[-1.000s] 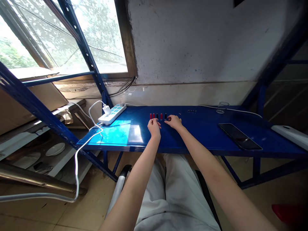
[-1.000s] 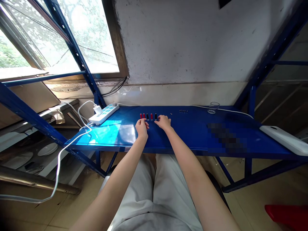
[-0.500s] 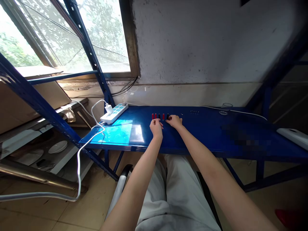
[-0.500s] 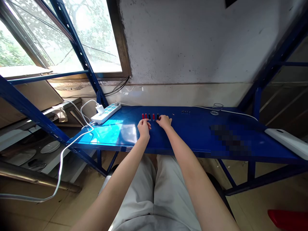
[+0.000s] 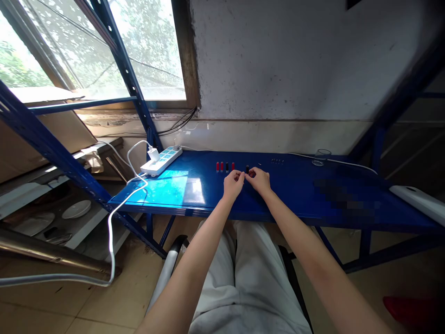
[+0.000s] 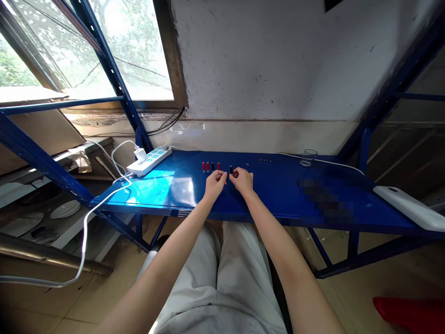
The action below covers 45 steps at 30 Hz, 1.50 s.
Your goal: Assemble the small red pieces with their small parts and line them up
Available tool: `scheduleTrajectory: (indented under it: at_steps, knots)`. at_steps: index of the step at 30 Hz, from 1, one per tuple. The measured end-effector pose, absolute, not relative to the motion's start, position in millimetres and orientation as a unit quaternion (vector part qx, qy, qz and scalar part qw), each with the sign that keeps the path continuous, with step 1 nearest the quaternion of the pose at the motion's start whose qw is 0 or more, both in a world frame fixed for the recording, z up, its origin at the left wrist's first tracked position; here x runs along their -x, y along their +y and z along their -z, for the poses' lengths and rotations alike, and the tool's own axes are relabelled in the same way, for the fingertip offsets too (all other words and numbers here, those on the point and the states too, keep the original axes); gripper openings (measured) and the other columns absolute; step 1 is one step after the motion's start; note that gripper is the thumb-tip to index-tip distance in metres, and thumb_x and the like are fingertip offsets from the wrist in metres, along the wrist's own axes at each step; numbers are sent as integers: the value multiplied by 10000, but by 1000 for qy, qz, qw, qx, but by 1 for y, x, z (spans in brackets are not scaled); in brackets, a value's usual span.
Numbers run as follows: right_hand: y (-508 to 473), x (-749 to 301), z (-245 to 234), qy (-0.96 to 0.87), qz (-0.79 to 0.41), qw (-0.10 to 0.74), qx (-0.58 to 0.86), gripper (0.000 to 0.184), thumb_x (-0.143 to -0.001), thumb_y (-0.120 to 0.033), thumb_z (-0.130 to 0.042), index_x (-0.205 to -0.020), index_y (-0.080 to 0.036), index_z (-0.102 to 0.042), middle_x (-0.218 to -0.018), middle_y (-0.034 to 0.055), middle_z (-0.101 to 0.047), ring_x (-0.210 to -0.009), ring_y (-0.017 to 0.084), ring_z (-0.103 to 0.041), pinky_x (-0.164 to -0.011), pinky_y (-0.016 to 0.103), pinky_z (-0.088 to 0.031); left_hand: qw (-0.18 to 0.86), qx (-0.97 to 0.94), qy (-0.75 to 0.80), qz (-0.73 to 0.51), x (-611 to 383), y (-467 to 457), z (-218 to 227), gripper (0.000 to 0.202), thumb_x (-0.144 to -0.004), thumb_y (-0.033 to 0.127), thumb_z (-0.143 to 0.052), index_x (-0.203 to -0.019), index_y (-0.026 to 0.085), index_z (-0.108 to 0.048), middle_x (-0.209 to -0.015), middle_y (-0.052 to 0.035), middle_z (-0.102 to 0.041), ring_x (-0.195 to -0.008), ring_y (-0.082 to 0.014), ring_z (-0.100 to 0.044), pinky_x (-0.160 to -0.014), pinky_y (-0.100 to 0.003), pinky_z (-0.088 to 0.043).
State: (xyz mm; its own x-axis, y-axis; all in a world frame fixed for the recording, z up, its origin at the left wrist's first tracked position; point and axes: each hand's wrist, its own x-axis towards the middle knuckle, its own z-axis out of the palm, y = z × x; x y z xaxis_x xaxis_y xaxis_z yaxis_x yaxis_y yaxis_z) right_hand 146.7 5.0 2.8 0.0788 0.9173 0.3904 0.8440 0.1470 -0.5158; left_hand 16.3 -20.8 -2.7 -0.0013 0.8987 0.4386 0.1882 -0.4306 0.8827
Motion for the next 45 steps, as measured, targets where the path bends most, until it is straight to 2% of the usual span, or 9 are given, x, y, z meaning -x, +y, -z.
scheduleTrajectory:
  at_steps: [4,8,13,18,22,26,29,34,45]
  knots:
    - [-6,-145,2,-723,53,311,615,180,-823,-327,-452,-773,-189,-557,-766,55,-619,-799,199,-533,-731,321,-262,317,-620,416,-585,-17,-23,0,351,-741,376,-611,-1043,198,-588,-646,13,-574,-515,-76,-471,-530,-191,-373]
    - [-10,-144,0,-749,98,289,588,159,-833,-283,-439,-796,-182,-556,-781,73,-610,-818,209,-517,-727,324,-244,333,-622,403,-583,-16,-22,1,228,-759,322,-594,-950,202,-632,-701,-7,-585,-519,-74,-473,-522,-192,-382]
    - [-11,-145,-2,-732,76,335,589,173,-834,-267,-416,-886,-179,-556,-742,53,-602,-773,193,-533,-724,311,-259,350,-599,409,-592,-14,-19,4,152,-794,261,-549,-915,189,-604,-707,-20,-598,-546,-86,-524,-529,-195,-412]
    - [-8,-150,1,-703,-29,418,575,253,-860,-305,-338,-966,-184,-534,-808,48,-621,-725,173,-555,-705,280,-335,397,-579,388,-597,-12,-17,2,181,-803,278,-540,-943,168,-571,-696,-17,-606,-488,-74,-514,-478,-187,-415]
    - [-8,-153,2,-666,-118,461,574,343,-898,-329,-215,-840,-207,-530,-768,38,-612,-656,157,-540,-632,254,-372,417,-582,369,-592,-12,-17,1,199,-810,280,-529,-961,156,-566,-742,-33,-628,-500,-71,-532,-487,-191,-440]
    - [-9,-152,1,-655,-161,480,561,449,-901,-493,-208,-651,-217,-460,-613,15,-543,-575,146,-497,-585,250,-369,438,-579,358,-587,-14,-17,0,201,-801,275,-541,-962,160,-570,-741,-31,-637,-488,-69,-535,-485,-196,-444]
    - [-11,-151,-1,-659,-169,478,556,520,-875,-592,-192,-575,-220,-395,-539,9,-483,-537,146,-460,-562,258,-356,451,-578,357,-579,-14,-18,-1,207,-791,288,-560,-954,161,-579,-745,-32,-639,-483,-66,-533,-485,-196,-442]
    - [-13,-150,-3,-662,-147,477,559,551,-852,-644,-166,-573,-219,-377,-547,16,-478,-557,151,-459,-565,261,-350,449,-584,350,-579,-14,-18,0,223,-800,300,-549,-969,157,-572,-755,-36,-638,-470,-61,-526,-483,-195,-440]
    - [-11,-150,0,-663,-125,489,553,520,-872,-601,-202,-585,-216,-400,-553,18,-495,-543,143,-460,-560,257,-356,473,-567,368,-566,-13,-23,-6,273,-803,348,-549,-998,157,-568,-803,-58,-662,-463,-63,-542,-450,-180,-401]
